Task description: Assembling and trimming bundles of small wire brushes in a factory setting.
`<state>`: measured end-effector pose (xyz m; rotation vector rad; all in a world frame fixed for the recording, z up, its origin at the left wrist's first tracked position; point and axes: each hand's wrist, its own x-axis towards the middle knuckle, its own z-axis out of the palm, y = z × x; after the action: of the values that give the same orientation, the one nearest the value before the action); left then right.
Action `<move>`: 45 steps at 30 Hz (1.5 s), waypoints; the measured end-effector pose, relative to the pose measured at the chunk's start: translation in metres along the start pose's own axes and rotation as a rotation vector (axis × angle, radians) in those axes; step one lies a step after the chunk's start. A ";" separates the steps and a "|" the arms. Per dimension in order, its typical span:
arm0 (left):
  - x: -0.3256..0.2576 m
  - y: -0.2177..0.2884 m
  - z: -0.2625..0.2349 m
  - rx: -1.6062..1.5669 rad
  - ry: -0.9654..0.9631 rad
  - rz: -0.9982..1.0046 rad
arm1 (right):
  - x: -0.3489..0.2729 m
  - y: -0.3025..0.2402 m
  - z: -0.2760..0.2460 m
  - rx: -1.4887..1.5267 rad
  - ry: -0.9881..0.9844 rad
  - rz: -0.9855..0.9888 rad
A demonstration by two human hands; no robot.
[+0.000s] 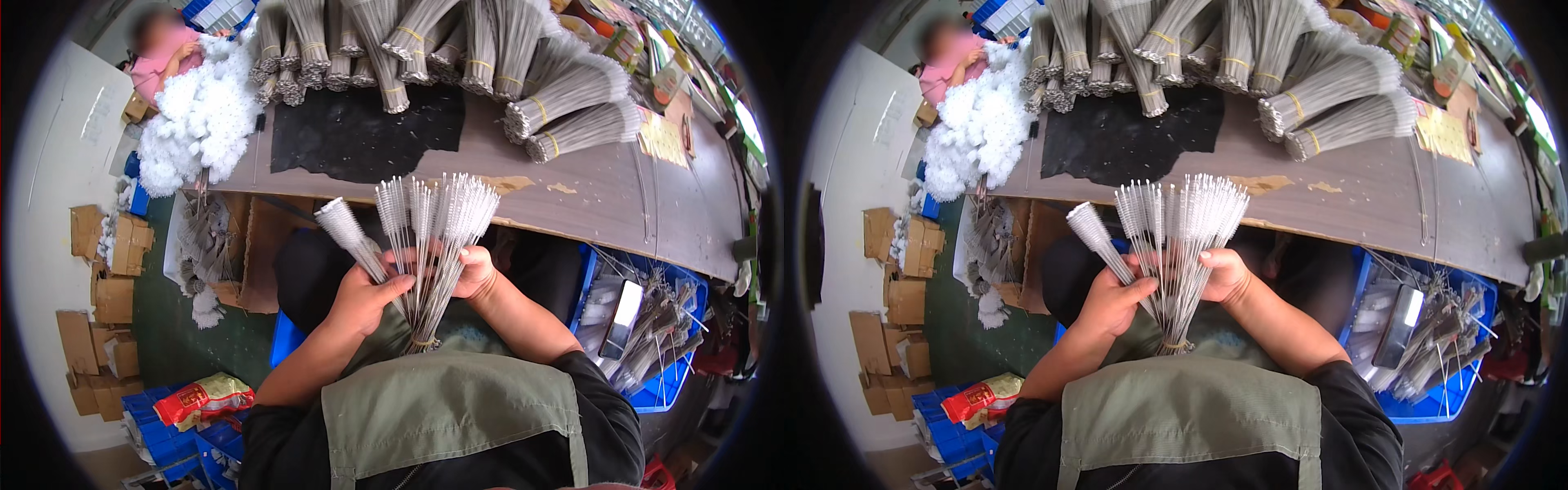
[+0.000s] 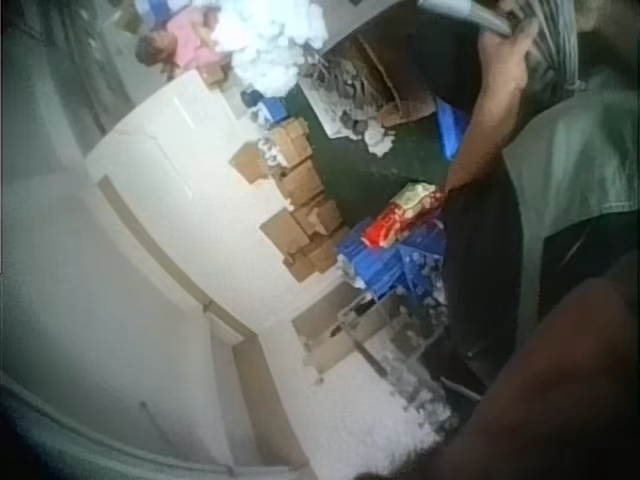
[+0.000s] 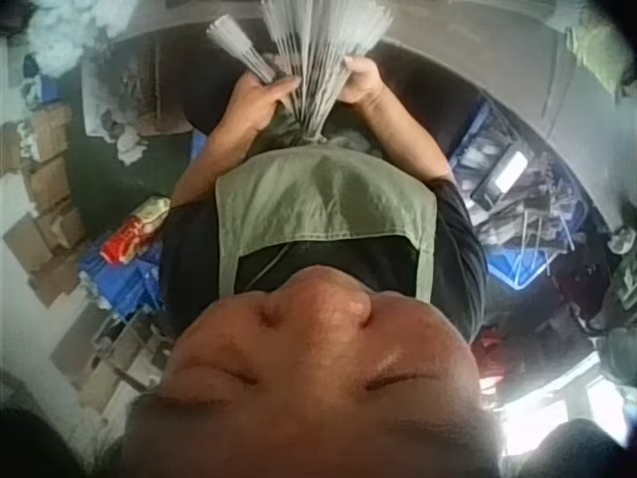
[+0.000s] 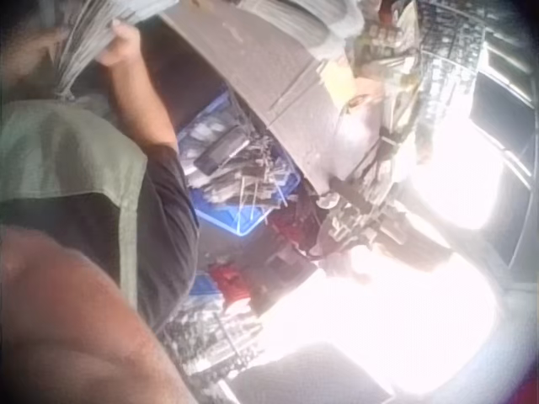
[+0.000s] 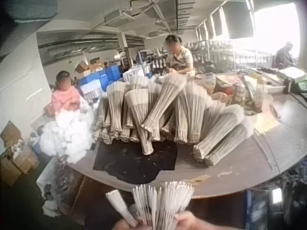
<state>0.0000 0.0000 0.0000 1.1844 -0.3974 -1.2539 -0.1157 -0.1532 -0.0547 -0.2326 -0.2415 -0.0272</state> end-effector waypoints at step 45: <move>-0.032 -0.028 0.003 -0.167 -0.063 0.099 | -0.029 0.024 -0.034 0.044 0.002 -0.075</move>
<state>-0.0273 0.0303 -0.0114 0.9743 -0.3852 -1.2164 -0.1344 -0.1376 -0.0991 -0.1798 -0.2488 -0.0964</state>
